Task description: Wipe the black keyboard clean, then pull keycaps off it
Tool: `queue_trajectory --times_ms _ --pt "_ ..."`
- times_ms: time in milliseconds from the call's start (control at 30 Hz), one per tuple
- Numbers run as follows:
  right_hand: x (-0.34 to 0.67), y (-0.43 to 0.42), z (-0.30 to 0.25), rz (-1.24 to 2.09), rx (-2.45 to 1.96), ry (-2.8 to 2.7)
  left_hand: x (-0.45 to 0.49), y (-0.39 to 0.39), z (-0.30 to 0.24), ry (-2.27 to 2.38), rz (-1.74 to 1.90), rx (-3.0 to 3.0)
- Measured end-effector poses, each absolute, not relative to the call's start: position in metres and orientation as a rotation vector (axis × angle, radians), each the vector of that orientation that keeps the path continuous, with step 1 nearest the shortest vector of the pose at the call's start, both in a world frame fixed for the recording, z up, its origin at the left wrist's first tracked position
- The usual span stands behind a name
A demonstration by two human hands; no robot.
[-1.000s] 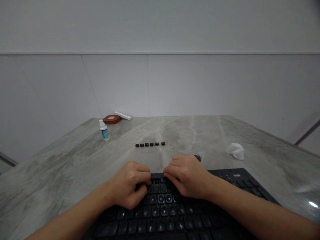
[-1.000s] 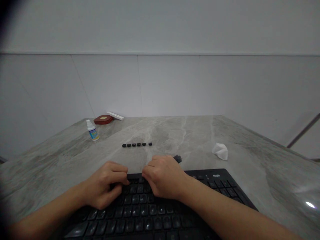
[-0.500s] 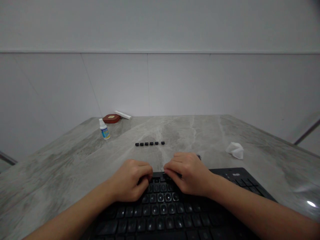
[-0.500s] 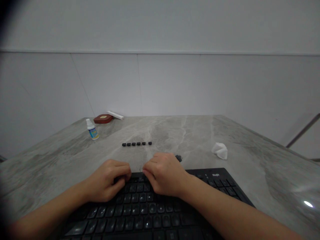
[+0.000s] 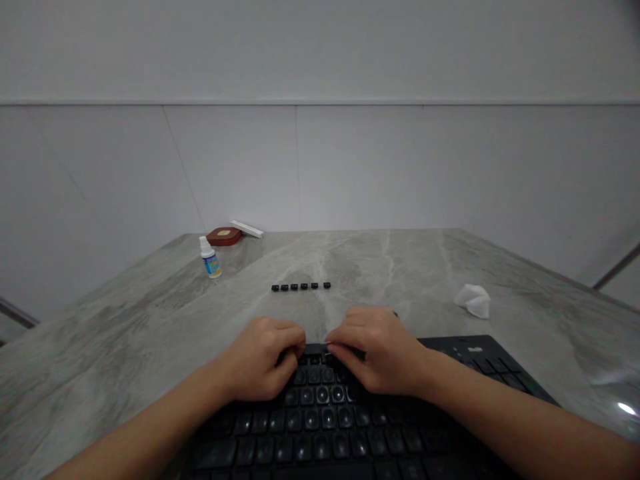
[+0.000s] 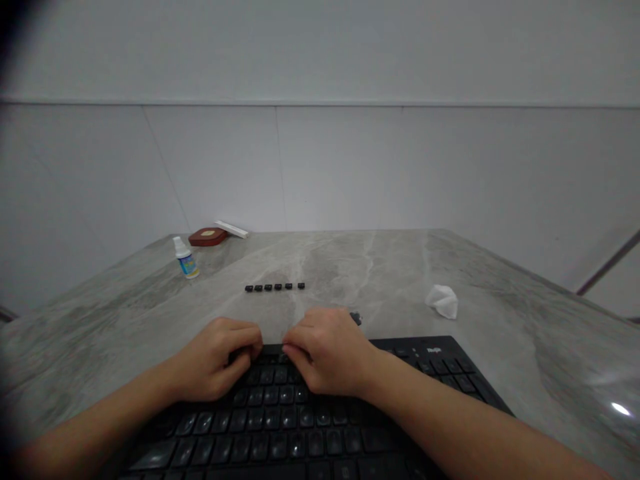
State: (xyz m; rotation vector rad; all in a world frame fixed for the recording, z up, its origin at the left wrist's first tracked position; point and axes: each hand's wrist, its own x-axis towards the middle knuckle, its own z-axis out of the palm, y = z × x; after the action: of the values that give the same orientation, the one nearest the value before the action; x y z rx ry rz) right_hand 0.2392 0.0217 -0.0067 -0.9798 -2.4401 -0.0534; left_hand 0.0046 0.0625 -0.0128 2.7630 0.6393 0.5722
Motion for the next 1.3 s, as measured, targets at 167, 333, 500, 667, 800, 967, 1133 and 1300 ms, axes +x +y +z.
queue_trajectory --times_ms 167,333,500,667,800,967,1133,1300 --pt "0.2355 0.0191 -0.0048 0.002 -0.969 -2.495 0.0039 0.062 -0.0131 0.645 0.569 2.752" --pt "0.2344 0.0183 -0.0049 0.002 -0.979 -2.469 0.0046 0.0622 -0.012 0.646 0.574 2.758" --pt "0.2346 0.0186 -0.0062 -0.062 -0.956 -2.418 0.005 0.0622 -0.0114 0.637 0.565 2.768" --pt "0.2361 0.0194 -0.0046 -0.04 -0.871 -2.414 0.0045 0.0621 -0.0124 0.621 0.577 2.769" --pt "0.2362 0.0194 -0.0029 -0.011 -0.856 -2.484 0.005 0.0633 -0.013 0.632 0.573 2.774" --pt "0.2357 0.0191 -0.003 -0.122 -0.821 -2.506 0.0052 0.0631 -0.0132 0.627 0.575 2.775" --pt "0.2342 0.0177 -0.0012 -0.276 -0.79 -2.576 0.0039 0.0614 -0.0125 0.599 0.57 2.807" --pt "0.2347 0.0178 0.0005 -0.321 -0.789 -2.639 0.0036 0.0609 -0.0115 0.564 0.568 2.838"
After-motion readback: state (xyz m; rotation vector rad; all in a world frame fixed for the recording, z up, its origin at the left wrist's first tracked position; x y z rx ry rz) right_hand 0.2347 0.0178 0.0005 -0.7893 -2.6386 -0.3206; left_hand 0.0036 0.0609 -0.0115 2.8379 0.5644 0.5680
